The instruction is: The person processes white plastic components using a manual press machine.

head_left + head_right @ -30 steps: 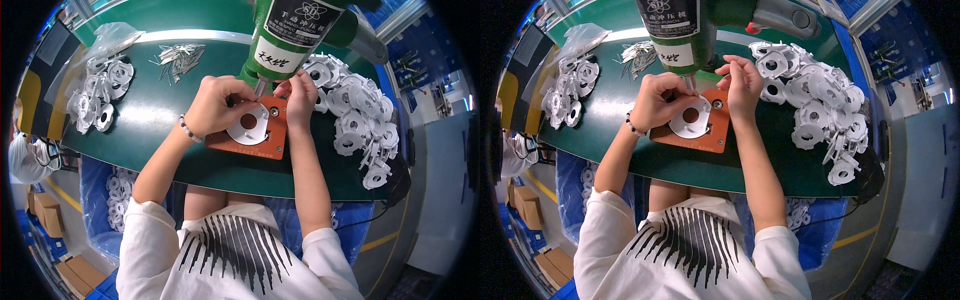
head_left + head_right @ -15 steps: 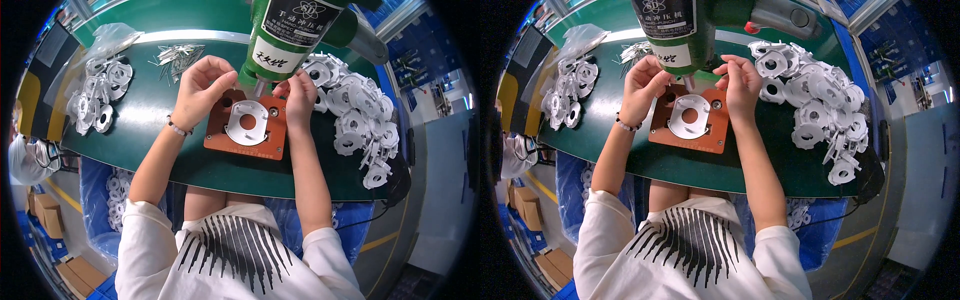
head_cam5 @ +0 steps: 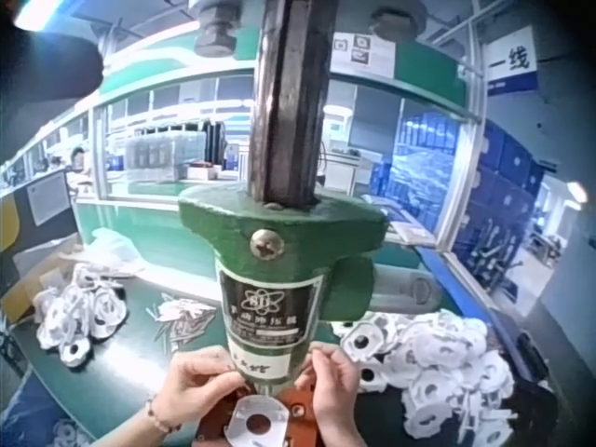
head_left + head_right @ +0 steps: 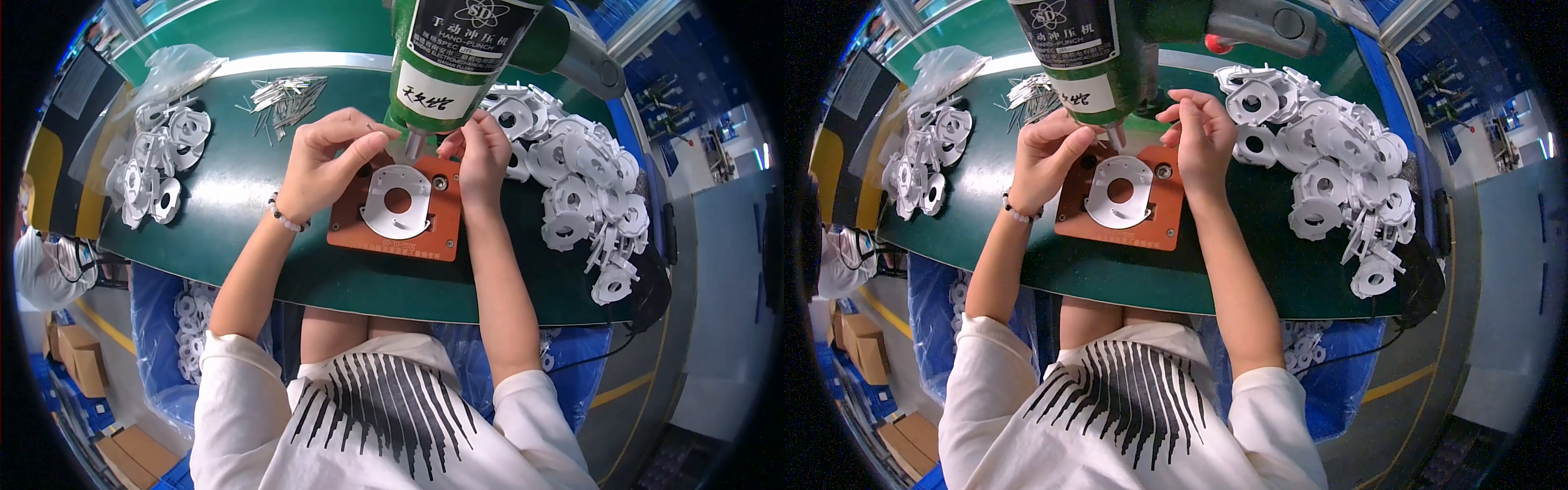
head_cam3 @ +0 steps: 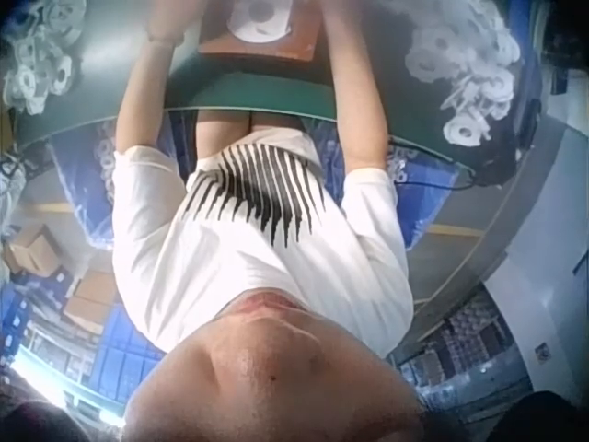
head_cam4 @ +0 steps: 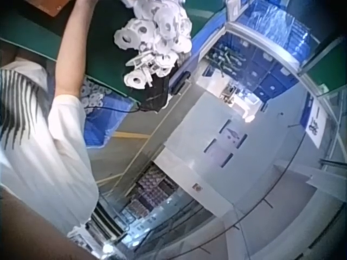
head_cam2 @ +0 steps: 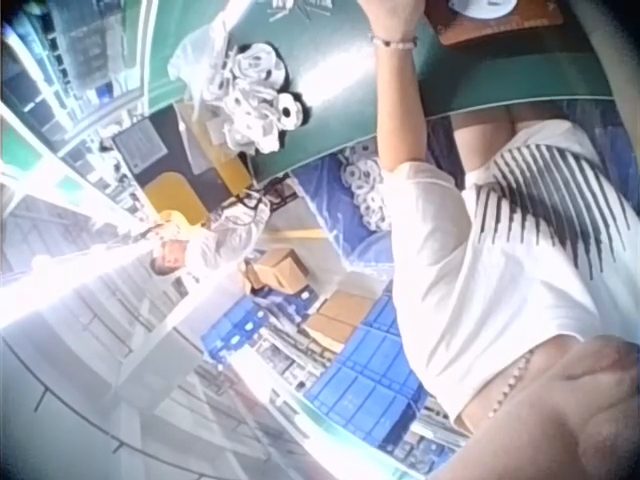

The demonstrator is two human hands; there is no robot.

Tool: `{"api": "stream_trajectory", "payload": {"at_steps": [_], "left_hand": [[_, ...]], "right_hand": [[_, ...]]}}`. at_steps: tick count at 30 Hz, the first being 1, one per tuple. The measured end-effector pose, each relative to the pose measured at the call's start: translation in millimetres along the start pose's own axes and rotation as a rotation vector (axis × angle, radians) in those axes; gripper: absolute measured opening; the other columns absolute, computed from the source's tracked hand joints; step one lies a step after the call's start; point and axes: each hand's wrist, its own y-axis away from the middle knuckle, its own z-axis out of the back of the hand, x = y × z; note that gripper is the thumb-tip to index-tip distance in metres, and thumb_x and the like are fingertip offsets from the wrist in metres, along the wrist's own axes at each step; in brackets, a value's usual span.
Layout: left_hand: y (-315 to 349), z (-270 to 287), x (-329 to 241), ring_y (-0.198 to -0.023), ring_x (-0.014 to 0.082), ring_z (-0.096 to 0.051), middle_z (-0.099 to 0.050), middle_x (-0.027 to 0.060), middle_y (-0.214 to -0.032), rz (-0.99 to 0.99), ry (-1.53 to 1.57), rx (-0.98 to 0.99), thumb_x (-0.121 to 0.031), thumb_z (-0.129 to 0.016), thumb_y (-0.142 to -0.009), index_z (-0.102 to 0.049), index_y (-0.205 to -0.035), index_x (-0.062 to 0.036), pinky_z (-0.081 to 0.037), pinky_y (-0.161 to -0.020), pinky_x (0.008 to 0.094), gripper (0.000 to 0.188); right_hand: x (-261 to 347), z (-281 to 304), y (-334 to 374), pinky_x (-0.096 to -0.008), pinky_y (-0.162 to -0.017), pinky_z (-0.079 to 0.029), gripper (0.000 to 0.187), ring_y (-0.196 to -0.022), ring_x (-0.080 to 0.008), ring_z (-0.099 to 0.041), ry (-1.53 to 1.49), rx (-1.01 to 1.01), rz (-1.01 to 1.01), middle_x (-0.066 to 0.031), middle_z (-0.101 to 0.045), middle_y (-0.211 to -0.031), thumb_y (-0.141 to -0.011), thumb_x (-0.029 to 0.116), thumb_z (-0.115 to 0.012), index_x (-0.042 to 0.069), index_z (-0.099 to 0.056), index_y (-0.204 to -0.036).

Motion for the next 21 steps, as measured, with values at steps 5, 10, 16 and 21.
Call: {"api": "stream_trajectory", "payload": {"at_steps": [5, 10, 16, 21], "left_hand": [[-0.1, -6.0, -1.7, -0.058, 0.0119, -0.053, -0.059, 0.0073, -0.067, -0.143, -0.366, 0.104, -0.006, -0.070, -0.077, -0.069, -0.089, -0.0010, -0.044, -0.054, 0.0239, 0.013], [1.8, -12.9, -0.1, -0.054, 0.0161, -0.054, -0.059, 0.0094, -0.066, -0.157, -0.463, 0.034, -0.005, -0.073, -0.072, -0.068, -0.084, -0.0012, -0.044, -0.052, 0.0263, 0.014], [0.8, -13.7, 2.0, -0.054, 0.0188, -0.056, -0.059, 0.0103, -0.067, -0.191, -0.504, 0.026, -0.005, -0.073, -0.071, -0.067, -0.083, -0.0012, -0.045, -0.052, 0.0281, 0.013], [0.5, -13.3, 1.2, -0.054, 0.0198, -0.056, -0.059, 0.0102, -0.067, -0.201, -0.553, 0.023, -0.004, -0.073, -0.071, -0.067, -0.082, -0.0015, -0.045, -0.052, 0.0284, 0.013]], "right_hand": [[0.3, 0.4, -0.3, -0.0179, -0.048, -0.046, 0.020, -0.051, -0.0055, -0.055, -0.008, 0.008, -0.007, -0.0064, -0.064, -0.072, -0.091, 0.014, -0.047, 0.001, -0.062, -0.095], [0.7, 0.8, 0.1, -0.0179, -0.048, -0.046, 0.019, -0.051, -0.0055, -0.055, 0.003, 0.011, -0.003, -0.0063, -0.064, -0.072, -0.091, 0.014, -0.048, 0.001, -0.062, -0.095], [0.5, 0.7, -0.1, -0.0179, -0.048, -0.046, 0.019, -0.051, -0.0056, -0.055, -0.010, 0.007, -0.015, -0.0063, -0.064, -0.072, -0.091, 0.014, -0.048, 0.002, -0.062, -0.095], [1.0, 0.3, -0.4, -0.0178, -0.048, -0.046, 0.018, -0.051, -0.0056, -0.055, 0.006, 0.009, -0.001, -0.0063, -0.064, -0.072, -0.091, 0.014, -0.048, 0.002, -0.062, -0.095]]}}
